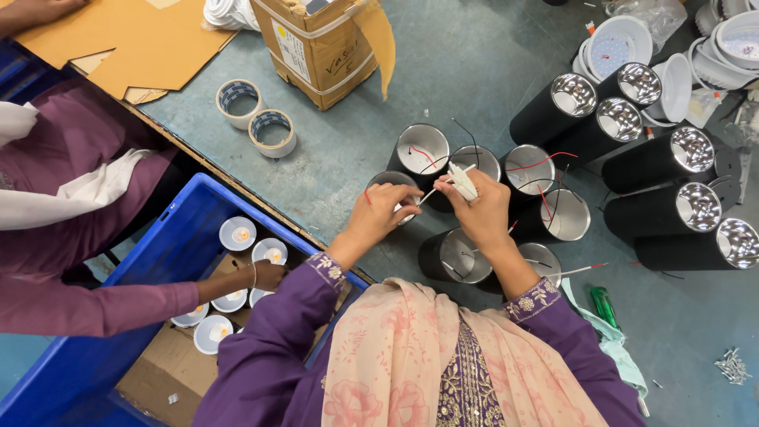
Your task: The person inserts white plastic sticks into black cylindrical containers that have wires inside. The person handles the cylinders and sticks one at a time, placing the sticks into the openings and adjusting them by hand.
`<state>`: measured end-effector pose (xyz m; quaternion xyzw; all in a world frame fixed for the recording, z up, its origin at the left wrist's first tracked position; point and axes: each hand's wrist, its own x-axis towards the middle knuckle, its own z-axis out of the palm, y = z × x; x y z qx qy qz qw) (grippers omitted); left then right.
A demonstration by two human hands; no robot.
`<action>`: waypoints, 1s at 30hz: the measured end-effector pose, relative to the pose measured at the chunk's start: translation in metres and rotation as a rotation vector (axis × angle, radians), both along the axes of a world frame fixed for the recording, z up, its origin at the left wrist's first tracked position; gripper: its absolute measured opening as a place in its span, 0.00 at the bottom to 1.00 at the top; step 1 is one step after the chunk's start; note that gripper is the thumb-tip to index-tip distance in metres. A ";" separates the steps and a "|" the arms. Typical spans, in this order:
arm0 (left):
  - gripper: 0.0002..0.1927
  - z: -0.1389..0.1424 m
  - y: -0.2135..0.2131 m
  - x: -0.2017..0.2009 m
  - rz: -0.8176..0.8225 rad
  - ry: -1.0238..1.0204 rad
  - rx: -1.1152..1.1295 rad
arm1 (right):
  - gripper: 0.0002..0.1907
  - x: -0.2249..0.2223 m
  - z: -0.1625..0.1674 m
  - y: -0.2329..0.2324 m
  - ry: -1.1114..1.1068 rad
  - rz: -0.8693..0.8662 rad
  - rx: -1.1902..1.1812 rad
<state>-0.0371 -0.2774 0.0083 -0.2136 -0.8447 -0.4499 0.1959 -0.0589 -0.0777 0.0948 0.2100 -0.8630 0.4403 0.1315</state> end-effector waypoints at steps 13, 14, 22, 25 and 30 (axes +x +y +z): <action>0.04 -0.013 0.003 -0.009 0.044 -0.072 -0.253 | 0.07 0.004 -0.004 0.002 -0.004 0.021 -0.040; 0.04 -0.015 0.004 -0.009 0.043 -0.054 -0.251 | 0.06 0.004 -0.006 0.001 -0.008 0.025 -0.033; 0.05 -0.026 0.002 -0.011 0.053 -0.059 -0.266 | 0.08 0.004 -0.027 -0.009 0.037 0.089 0.010; 0.11 -0.027 0.001 -0.012 0.054 -0.033 -0.260 | 0.08 0.004 -0.029 -0.008 -0.009 0.070 0.006; 0.05 -0.029 0.007 -0.022 0.021 -0.319 -0.496 | 0.08 0.003 -0.026 -0.006 -0.156 0.020 -0.040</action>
